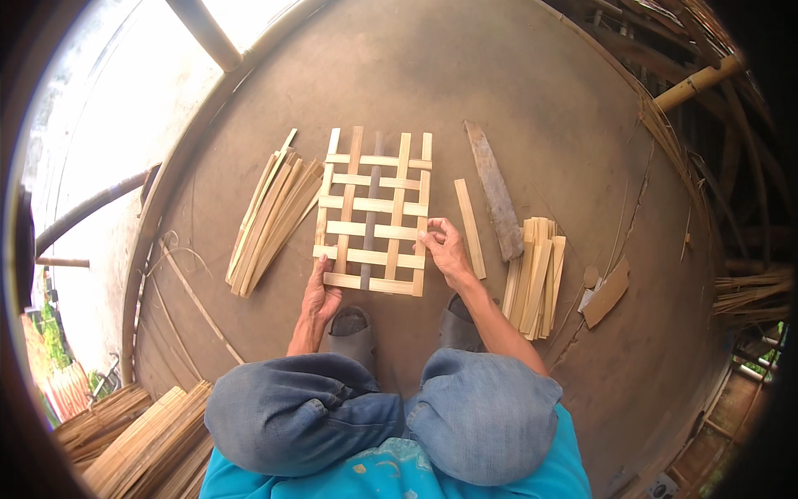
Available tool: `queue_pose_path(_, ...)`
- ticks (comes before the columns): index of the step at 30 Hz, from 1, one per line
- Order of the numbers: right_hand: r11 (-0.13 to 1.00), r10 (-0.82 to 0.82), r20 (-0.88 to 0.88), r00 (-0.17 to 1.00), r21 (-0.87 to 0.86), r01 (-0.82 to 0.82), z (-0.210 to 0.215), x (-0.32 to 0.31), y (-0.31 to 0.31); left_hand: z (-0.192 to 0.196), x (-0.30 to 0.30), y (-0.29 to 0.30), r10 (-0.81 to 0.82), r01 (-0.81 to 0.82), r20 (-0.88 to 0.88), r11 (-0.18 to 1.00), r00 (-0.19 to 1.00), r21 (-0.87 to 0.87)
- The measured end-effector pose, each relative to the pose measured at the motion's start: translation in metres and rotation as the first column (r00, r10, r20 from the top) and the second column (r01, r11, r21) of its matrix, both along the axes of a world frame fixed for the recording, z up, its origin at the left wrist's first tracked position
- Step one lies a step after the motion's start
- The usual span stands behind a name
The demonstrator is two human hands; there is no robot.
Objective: The person weaves thin bamboo strips into a square lattice pattern on the floor. They interlace the strips by hand and occasionally use a wooden mallet to tap the weave flat.
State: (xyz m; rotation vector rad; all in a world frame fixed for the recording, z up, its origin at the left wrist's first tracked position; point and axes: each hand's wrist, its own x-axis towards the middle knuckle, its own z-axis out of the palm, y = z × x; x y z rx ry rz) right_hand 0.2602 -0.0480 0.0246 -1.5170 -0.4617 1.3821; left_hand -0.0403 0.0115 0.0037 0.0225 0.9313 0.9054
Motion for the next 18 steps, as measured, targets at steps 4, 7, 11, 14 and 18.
queue_pose_path(4, 0.999, -0.012, -0.018, 1.0, -0.045, 0.011, -0.008, 0.008, -0.006, 0.017, -0.037, 0.011, -0.216, 0.269, -0.298, 0.952, 0.93, 0.148)
queue_pose_path(7, 0.997, 0.003, -0.005, 1.0, -0.074, -0.003, -0.011, 0.013, -0.01, 0.032, -0.043, 0.017, -0.305, 0.44, -0.493, 0.879, 0.815, 0.185)
queue_pose_path(11, 0.995, 0.027, 0.133, 0.991, -0.099, -0.014, -0.009, 0.006, -0.004, 0.036, -0.04, 0.029, -0.369, 0.606, -0.629, 0.767, 0.684, 0.21)
queue_pose_path(14, 0.994, 0.108, 0.481, 0.87, -0.077, -0.081, -0.022, 0.011, -0.004, 0.031, -0.038, 0.033, -0.379, 0.69, -0.701, 0.69, 0.604, 0.221)
queue_pose_path(18, 0.983, 0.186, 0.645, 0.741, -0.124, -0.139, -0.013, 0.007, -0.005, 0.029, -0.046, 0.027, -0.384, 0.741, -0.758, 0.644, 0.527, 0.19)
